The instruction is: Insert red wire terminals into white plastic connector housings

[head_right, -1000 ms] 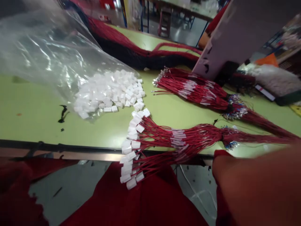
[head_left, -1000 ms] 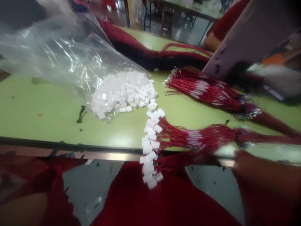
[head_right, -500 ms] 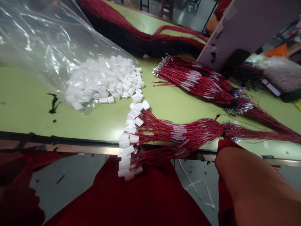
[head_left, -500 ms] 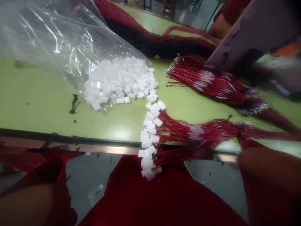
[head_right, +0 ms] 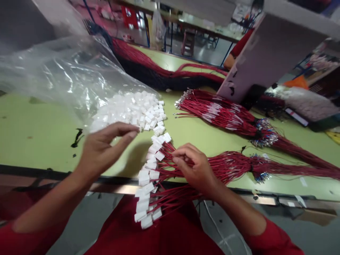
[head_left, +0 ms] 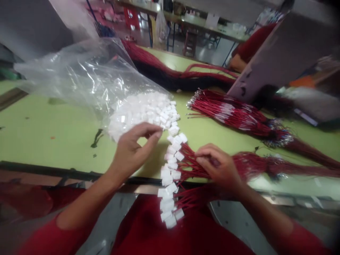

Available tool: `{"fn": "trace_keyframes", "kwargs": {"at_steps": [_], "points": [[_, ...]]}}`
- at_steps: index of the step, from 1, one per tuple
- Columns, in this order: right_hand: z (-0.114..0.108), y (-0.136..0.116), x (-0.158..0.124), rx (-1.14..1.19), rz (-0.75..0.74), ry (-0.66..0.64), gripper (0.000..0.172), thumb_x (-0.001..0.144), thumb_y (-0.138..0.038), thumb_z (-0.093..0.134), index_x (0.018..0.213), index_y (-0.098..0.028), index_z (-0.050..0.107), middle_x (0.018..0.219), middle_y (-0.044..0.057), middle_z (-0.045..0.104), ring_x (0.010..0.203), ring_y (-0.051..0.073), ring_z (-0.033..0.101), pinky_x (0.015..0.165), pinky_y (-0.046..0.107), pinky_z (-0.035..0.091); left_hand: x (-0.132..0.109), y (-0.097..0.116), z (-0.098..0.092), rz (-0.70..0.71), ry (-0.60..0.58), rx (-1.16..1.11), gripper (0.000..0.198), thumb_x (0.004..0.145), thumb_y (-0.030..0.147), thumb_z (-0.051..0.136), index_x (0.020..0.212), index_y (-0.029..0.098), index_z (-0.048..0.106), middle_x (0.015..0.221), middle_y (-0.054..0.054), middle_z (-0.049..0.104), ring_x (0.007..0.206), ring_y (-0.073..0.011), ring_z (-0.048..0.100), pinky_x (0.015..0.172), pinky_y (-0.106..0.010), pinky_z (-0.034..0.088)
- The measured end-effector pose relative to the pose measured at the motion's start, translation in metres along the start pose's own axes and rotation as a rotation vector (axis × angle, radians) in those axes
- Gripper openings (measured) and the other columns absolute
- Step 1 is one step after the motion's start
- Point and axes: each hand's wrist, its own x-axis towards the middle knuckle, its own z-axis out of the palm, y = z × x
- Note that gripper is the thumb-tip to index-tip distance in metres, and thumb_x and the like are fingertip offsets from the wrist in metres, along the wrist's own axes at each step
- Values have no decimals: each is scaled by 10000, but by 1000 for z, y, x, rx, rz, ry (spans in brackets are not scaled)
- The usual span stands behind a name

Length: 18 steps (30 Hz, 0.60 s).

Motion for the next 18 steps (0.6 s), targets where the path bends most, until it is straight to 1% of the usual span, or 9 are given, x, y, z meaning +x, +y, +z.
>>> {"fn": "trace_keyframes", "kwargs": {"at_steps": [2,3,5,8,11,13,15,16,18], "points": [[7,8,-2,24,0,2,53,914,-196,625,917,-190,677,872,40,665,774,158,629,676,283,516,0,-1,2,85,-47,92,125,910,276,611,915,192,704,903,-32,703,869,-205,634,806,-333,502],[11,11,-3,27,5,-5,53,907,-186,628,924,-190,678,876,43,667,758,157,626,653,281,503,-1,-2,4,110,-79,127,140,911,268,590,891,196,708,869,-29,707,847,-205,636,777,-318,493],[18,14,-7,22,-24,-43,45,898,-191,646,926,-193,681,892,48,678,780,164,630,681,294,493,-5,-5,7,106,-124,146,173,917,266,553,895,194,709,872,-36,714,841,-209,644,749,-310,485],[28,12,-9,-51,-104,-107,73,882,-233,690,944,-195,688,903,50,695,838,182,631,761,328,474,-13,-10,11,59,-128,132,187,918,287,546,897,193,706,879,-40,715,846,-213,649,753,-307,486],[37,10,-7,-169,-192,-160,70,912,-241,651,878,-192,687,853,40,693,806,185,609,760,344,438,-18,-19,12,42,-142,126,185,923,287,536,902,193,694,887,-37,712,852,-208,650,767,-309,493],[41,12,-5,-185,-224,-156,147,938,-217,598,813,-189,670,805,31,678,767,178,590,742,343,423,-17,-28,12,73,-99,164,178,926,276,528,924,187,681,896,-42,702,824,-199,638,757,-314,495],[41,13,-4,-102,-184,-98,163,946,-212,572,806,-187,652,803,33,665,772,177,593,740,336,433,-10,-36,12,140,-22,260,178,925,257,519,969,171,669,909,-57,688,801,-197,620,743,-327,493],[41,14,-4,-27,-126,-57,157,949,-226,564,820,-187,644,811,36,661,778,176,600,734,328,446,-5,-39,12,179,7,324,183,924,244,513,991,162,663,922,-66,682,812,-204,615,744,-334,490],[39,16,-4,153,41,-6,165,962,-274,540,851,-187,625,810,37,661,751,164,613,698,301,475,9,-41,13,230,17,462,191,924,225,505,1015,155,658,950,-80,672,865,-224,612,756,-348,485]]}}
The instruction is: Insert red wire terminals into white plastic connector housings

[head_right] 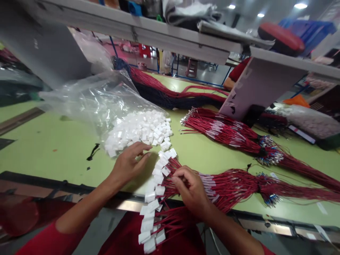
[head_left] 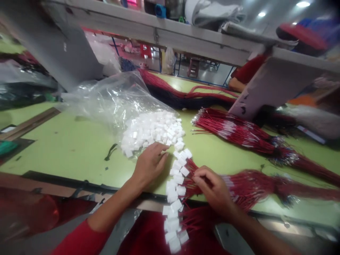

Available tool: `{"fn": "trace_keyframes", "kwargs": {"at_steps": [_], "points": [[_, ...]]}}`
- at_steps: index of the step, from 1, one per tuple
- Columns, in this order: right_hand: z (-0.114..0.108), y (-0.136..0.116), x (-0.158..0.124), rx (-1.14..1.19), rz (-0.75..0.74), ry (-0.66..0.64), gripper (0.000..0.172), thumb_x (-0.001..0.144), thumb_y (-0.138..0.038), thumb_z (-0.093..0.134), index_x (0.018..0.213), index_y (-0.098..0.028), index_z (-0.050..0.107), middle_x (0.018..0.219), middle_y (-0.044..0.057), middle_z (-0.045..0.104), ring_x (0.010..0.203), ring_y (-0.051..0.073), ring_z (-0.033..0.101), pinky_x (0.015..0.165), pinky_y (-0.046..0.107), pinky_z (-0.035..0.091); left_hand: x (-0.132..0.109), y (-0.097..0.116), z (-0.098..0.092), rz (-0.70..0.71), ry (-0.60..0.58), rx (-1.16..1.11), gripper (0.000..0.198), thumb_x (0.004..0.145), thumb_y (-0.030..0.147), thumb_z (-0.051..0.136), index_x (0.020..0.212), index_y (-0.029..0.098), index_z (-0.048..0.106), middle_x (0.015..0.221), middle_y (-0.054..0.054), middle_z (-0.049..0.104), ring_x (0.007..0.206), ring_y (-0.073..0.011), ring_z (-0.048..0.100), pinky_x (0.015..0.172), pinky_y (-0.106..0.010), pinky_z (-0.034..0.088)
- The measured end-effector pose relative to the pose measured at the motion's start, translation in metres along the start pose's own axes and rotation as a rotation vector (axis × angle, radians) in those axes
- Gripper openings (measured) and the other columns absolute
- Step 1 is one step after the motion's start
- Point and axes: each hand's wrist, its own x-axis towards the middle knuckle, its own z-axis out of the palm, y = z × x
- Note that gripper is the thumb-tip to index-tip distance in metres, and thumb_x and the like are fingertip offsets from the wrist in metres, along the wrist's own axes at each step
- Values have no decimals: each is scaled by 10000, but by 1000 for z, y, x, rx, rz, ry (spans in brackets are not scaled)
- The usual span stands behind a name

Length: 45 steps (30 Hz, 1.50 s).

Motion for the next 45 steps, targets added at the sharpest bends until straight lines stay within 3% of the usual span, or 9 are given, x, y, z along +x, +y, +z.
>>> {"fn": "trace_keyframes", "kwargs": {"at_steps": [4,14,17,21,23,27,33,40,45], "points": [[-1,2,0,256,234,-19,215,963,-366,532,851,-190,583,714,7,662,567,114,569,554,235,468,31,1,8,15,-90,224,185,903,254,560,1012,155,673,958,-95,647,897,-261,597,753,-368,472],[2,1,1,307,262,-1,222,898,-375,602,829,-168,643,677,0,635,527,91,552,518,206,449,56,-1,22,-41,-132,314,158,878,238,552,831,146,671,905,-117,645,847,-272,604,703,-363,442],[3,0,2,337,276,65,219,873,-378,621,818,-167,641,644,-5,628,501,88,533,491,200,431,41,5,10,-145,-68,-11,138,867,289,580,852,165,639,866,-80,668,780,-229,612,681,-333,451],[4,0,2,369,292,83,199,830,-356,650,786,-162,647,603,-9,616,470,80,496,460,190,398,13,20,1,-484,-171,-810,194,831,353,674,916,185,629,764,-27,705,717,-187,654,669,-291,483],[4,0,1,364,284,80,178,820,-333,654,771,-162,651,593,-11,610,466,79,491,458,188,392,2,27,1,-597,-184,-1027,301,824,357,706,1077,204,652,839,-26,734,818,-188,685,755,-294,499],[6,-1,0,338,251,86,142,822,-291,641,755,-165,652,584,-15,607,473,83,499,464,190,400,-7,34,1,-622,-116,-1051,325,819,328,737,1131,239,710,1119,-36,732,1053,-180,649,894,-251,471],[9,-4,0,264,205,114,127,814,-255,632,725,-167,650,572,-16,601,480,92,503,466,197,402,-13,49,-10,-619,-141,-1171,203,787,278,777,932,206,654,733,14,719,651,-115,645,620,-199,492],[9,-3,-6,129,109,115,136,826,-253,638,724,-171,675,601,-8,598,515,107,511,501,219,427,-23,63,-12,-808,-163,-1187,470,742,344,816,1157,182,667,827,-35,756,737,-162,711,723,-259,565],[7,-6,-7,64,59,108,138,832,-254,641,722,-180,676,598,-6,594,531,117,506,506,229,414,-27,64,-9,-798,-213,-1164,392,747,382,815,1041,156,689,770,-57,757,664,-150,685,651,-235,551]]}}
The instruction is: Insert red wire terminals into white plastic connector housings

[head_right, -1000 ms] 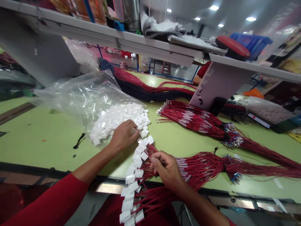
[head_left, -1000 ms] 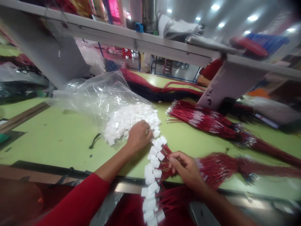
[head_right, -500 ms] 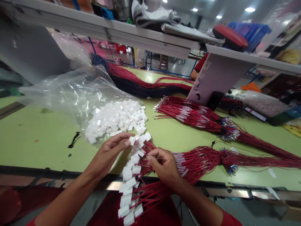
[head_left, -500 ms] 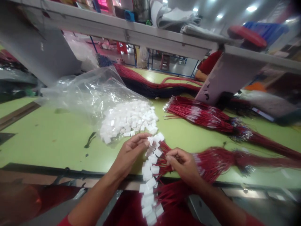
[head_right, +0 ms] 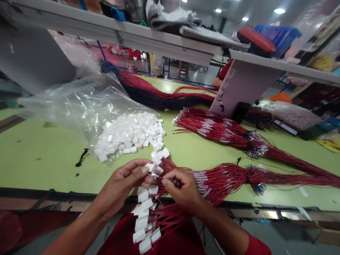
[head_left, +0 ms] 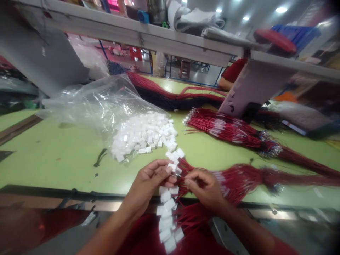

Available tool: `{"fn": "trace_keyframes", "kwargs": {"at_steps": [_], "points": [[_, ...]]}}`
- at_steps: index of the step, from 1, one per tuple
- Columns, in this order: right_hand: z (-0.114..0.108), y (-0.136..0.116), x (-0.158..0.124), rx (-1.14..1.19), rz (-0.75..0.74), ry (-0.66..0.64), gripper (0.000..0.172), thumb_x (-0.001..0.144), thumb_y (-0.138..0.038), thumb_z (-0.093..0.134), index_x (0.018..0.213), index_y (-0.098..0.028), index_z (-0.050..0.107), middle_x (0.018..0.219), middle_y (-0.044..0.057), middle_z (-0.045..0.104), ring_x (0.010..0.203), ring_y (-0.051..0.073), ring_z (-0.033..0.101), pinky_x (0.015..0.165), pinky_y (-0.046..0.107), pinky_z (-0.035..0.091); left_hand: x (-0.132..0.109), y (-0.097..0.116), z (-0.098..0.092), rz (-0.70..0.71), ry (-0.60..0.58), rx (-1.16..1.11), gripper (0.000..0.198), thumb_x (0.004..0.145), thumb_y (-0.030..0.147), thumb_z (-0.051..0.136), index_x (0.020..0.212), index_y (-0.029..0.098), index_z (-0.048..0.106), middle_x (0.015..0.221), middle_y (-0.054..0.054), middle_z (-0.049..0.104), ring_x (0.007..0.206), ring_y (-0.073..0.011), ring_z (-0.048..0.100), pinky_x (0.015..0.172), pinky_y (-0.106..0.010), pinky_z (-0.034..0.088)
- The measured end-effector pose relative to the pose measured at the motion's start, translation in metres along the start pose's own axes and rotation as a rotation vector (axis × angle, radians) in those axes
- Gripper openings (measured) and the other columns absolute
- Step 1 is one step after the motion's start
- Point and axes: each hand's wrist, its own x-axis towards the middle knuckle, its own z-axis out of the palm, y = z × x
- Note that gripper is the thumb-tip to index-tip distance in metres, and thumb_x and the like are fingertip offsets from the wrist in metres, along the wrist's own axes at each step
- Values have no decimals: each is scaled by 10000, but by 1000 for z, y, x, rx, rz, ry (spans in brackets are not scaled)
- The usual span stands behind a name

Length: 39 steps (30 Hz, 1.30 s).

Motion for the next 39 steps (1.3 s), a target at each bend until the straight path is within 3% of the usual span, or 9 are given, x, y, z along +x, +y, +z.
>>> {"fn": "trace_keyframes", "kwargs": {"at_steps": [4,10,18,24,29,32,34,36,39], "points": [[-1,-4,1,-17,-14,-15,146,832,-242,623,706,-184,670,584,-7,587,527,118,497,487,223,387,-4,0,0,11,-57,6,321,773,389,794,961,158,673,680,-32,726,560,-114,630,577,-199,505],[-4,-6,2,-8,12,-45,163,823,-246,619,683,-173,663,567,-14,561,500,101,450,472,214,352,-6,-1,-5,-65,-127,-11,355,787,370,784,1067,170,699,709,-11,705,498,-74,571,532,-183,472],[-4,-8,3,61,102,-75,150,776,-237,611,645,-172,645,537,-29,519,473,85,402,441,196,312,-6,-1,-8,-103,-148,-26,323,753,360,805,995,161,727,699,-23,701,487,-81,559,510,-195,472],[-3,-6,4,47,60,-86,123,748,-185,600,631,-179,639,512,-42,489,457,81,374,424,194,288,-9,-4,-8,15,-116,158,380,757,411,787,1033,162,714,639,-27,693,512,-121,578,530,-233,486],[8,-2,0,109,72,-148,100,758,-190,592,667,-180,631,532,-50,494,443,66,355,411,182,264,-11,-15,-5,5,-118,281,412,734,459,776,1028,177,712,582,-23,682,520,-156,598,509,-244,476],[5,-6,-1,71,28,-183,123,829,-221,592,740,-182,667,591,-23,593,486,85,477,462,193,374,-16,-17,-3,32,-78,373,421,754,507,739,1040,199,706,578,-16,670,533,-173,600,504,-252,469],[-14,-9,-1,-11,-83,-268,139,883,-286,613,891,-189,712,796,33,716,705,138,644,665,250,510,-19,-11,-7,115,-10,514,402,755,539,719,1018,236,714,676,-28,704,600,-198,628,522,-265,481],[-47,-7,-3,-170,-230,-355,396,826,-411,723,1165,-211,676,1205,95,690,1126,225,621,991,374,462,-20,-1,-15,250,94,719,362,747,562,705,986,291,719,834,-23,732,700,-225,654,560,-281,498],[-106,6,-15,-552,-131,-370,982,676,-550,824,1492,-210,396,1540,174,393,1450,337,289,1170,533,214,-14,10,-30,463,171,997,324,794,565,632,1036,356,684,900,3,706,726,-237,640,608,-326,516]]}}
